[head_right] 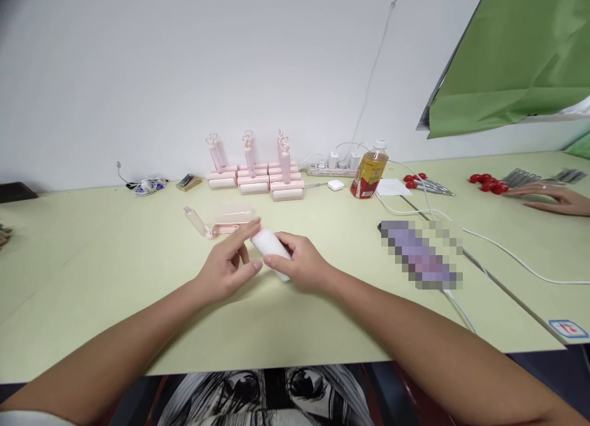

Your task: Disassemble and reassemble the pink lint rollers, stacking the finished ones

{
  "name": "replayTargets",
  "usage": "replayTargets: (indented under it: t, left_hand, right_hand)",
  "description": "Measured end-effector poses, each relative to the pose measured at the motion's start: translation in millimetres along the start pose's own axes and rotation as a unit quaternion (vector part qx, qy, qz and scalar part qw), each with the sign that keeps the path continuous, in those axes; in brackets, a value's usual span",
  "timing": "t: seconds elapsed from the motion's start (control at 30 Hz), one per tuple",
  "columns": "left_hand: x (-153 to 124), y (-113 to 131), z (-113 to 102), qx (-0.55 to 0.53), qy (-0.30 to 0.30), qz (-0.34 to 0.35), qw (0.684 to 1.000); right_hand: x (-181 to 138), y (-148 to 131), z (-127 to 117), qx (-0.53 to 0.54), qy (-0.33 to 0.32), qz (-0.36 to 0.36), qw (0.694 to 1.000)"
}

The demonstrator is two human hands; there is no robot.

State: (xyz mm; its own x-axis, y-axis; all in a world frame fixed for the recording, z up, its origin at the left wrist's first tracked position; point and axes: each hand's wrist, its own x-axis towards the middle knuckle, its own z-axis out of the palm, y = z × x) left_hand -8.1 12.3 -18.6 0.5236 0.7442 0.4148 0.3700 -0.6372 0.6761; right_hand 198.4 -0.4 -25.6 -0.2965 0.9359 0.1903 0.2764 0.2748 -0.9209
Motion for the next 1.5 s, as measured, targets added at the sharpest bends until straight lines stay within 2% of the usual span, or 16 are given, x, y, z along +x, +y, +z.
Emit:
replayTargets:
  t: [0.13, 0.2, 0.33, 0.37, 0.5, 0.53, 0.57, 0.63, 0.73, 0.8, 0.9, 1.0, 1.17, 1.3, 1.4, 1.5]
  left_hand:
    - [2, -2, -6, -0.008, 0.127, 0.0, 0.992]
    - [1, -2, -5, -0.006, 0.156, -0.002, 0.988]
    - [-3, 0, 8, 0.015, 0.002, 0.015, 1.0]
    - [-3, 0, 10, 0.021, -0.002, 0.02, 1.0]
    - [3, 0, 0, 0.047, 0.178, 0.019, 0.983]
    - [5, -1, -8, 0.074, 0.196, 0.007, 0.978]
    - [8, -2, -15, 0.113, 0.187, -0.016, 0.976]
    - [13, -4, -31, 0.214, 0.083, -0.102, 0.968]
    - [17, -9, -44, 0.327, -0.094, -0.239, 0.909]
    - [17, -13, -45, 0.355, -0.147, -0.278, 0.88]
    - [17, -18, -41, 0.353, -0.194, -0.286, 0.87]
    - [18, -21, -36, 0.343, -0.209, -0.264, 0.877]
    - [18, -22, -31, 0.302, -0.183, -0.243, 0.903]
    - [17, -23, -27, 0.241, -0.161, -0.206, 0.935]
    - [17, -22, -25, 0.172, -0.113, -0.198, 0.958]
    - [19, -21, -22, 0.03, -0.027, -0.191, 0.981]
  right_hand:
    - [2, -2, -3, -0.026, 0.017, 0.014, 0.999]
    - [1, -3, -3, -0.041, 0.012, 0.024, 0.999]
    - [0, -4, -1, -0.051, -0.008, 0.02, 0.998]
    - [-1, -4, -1, -0.053, -0.008, 0.017, 0.998]
    - [0, -2, -1, -0.059, 0.01, 0.027, 0.998]
    - [1, -1, -1, -0.056, 0.015, 0.034, 0.998]
    - [1, 0, -1, -0.049, 0.019, 0.041, 0.998]
    - [1, 2, -1, -0.028, 0.035, 0.059, 0.997]
    - [2, 4, -3, 0.009, 0.063, 0.075, 0.995]
    - [2, 5, -4, 0.024, 0.068, 0.071, 0.995]
    - [3, 6, -3, 0.037, 0.063, 0.074, 0.995]
    - [4, 6, -2, 0.054, 0.073, 0.077, 0.993]
    - [7, 6, -3, 0.075, 0.141, 0.07, 0.985]
    - [9, 4, -5, 0.121, 0.142, 0.087, 0.979]
    - [10, 2, -5, 0.138, 0.13, 0.103, 0.977]
    - [9, 2, -5, 0.189, 0.136, 0.107, 0.967]
